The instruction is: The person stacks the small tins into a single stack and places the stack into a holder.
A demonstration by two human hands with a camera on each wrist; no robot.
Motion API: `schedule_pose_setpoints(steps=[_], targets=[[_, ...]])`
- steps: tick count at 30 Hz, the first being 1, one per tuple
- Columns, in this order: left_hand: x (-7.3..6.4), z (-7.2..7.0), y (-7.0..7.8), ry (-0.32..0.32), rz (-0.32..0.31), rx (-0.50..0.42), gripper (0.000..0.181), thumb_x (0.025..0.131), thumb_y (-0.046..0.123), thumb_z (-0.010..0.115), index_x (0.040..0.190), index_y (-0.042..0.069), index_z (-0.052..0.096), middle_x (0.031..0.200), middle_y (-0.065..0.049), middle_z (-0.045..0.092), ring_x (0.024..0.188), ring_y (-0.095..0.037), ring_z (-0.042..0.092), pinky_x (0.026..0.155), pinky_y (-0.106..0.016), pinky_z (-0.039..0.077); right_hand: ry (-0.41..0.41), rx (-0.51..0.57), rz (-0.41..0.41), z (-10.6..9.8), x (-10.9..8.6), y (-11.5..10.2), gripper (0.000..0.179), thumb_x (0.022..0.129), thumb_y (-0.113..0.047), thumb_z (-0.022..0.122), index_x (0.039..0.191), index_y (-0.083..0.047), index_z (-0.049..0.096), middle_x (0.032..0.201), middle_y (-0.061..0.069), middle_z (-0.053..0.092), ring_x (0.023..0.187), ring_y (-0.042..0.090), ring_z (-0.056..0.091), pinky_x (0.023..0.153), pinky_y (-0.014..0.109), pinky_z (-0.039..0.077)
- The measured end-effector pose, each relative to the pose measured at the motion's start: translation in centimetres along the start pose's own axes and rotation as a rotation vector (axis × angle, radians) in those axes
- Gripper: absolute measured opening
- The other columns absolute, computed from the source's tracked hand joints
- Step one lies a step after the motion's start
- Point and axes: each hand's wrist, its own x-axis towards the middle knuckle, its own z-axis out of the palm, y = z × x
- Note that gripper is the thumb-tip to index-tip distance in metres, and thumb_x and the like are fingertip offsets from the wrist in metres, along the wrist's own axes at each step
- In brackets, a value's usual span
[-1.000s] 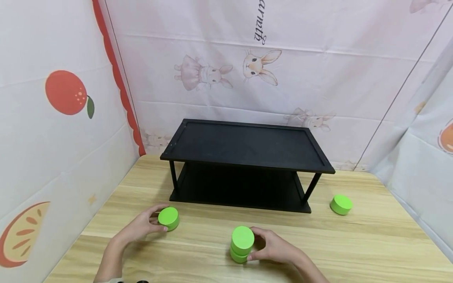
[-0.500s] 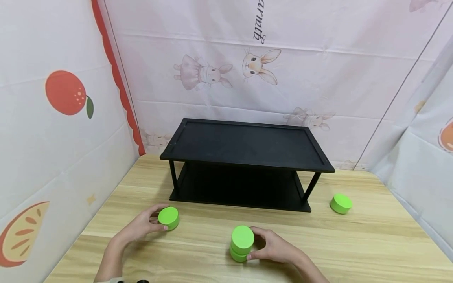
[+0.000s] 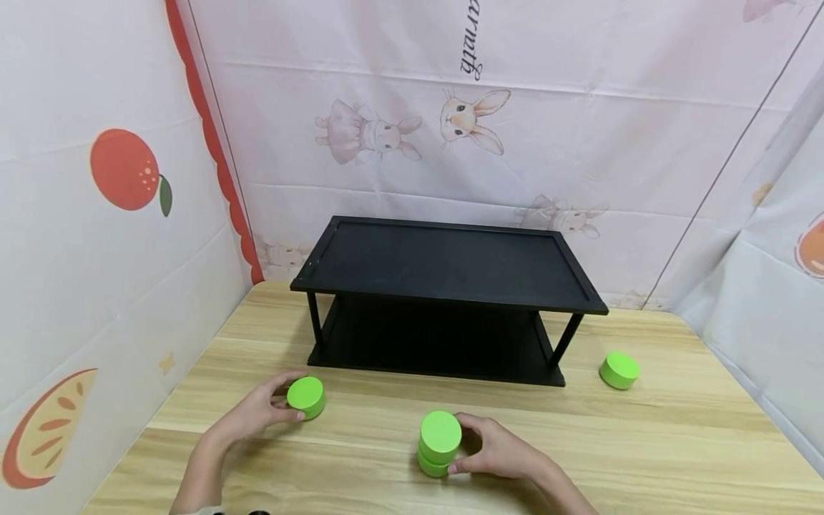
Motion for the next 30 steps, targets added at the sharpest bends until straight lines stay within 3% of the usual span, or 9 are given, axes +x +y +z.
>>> schedule_pose_setpoints(steps=[9,18,30], targets=[[-0.03,-0.01,0.01,0.004,0.009,0.006,0.071,0.076,0.011,0.075,0.133,-0.007,0.037,0.127,-0.027,0.042,0.113,-0.043,0.044,0.09,-0.046,0.043,-0.001,0.008,0.027,0.11,-0.14,-0.12,0.054,0.074,-0.034,0.076,0.122,-0.019,0.054,0.115,-0.009,0.057,0.114,0.015,0.047,0.101,0.036,0.032],[0.0,0.1,-0.18,0.017,0.007,0.012,0.069,0.077,0.011,0.074,0.133,-0.006,0.038,0.124,-0.026,0.044,0.106,-0.038,0.05,0.084,-0.036,0.047,0.002,-0.001,0.034,-0.06,-0.13,-0.12,0.057,0.074,-0.036,0.076,0.123,-0.019,0.053,0.117,-0.009,0.056,0.115,0.015,0.046,0.101,0.039,0.032],[-0.04,0.12,-0.27,0.033,0.015,0.034,0.069,0.076,0.013,0.075,0.132,-0.007,0.039,0.125,-0.026,0.045,0.107,-0.037,0.05,0.088,-0.043,0.045,-0.003,0.015,0.028,-0.01,-0.03,-0.13,0.056,0.074,-0.033,0.076,0.123,-0.018,0.054,0.116,-0.009,0.057,0.114,0.015,0.047,0.101,0.036,0.032]])
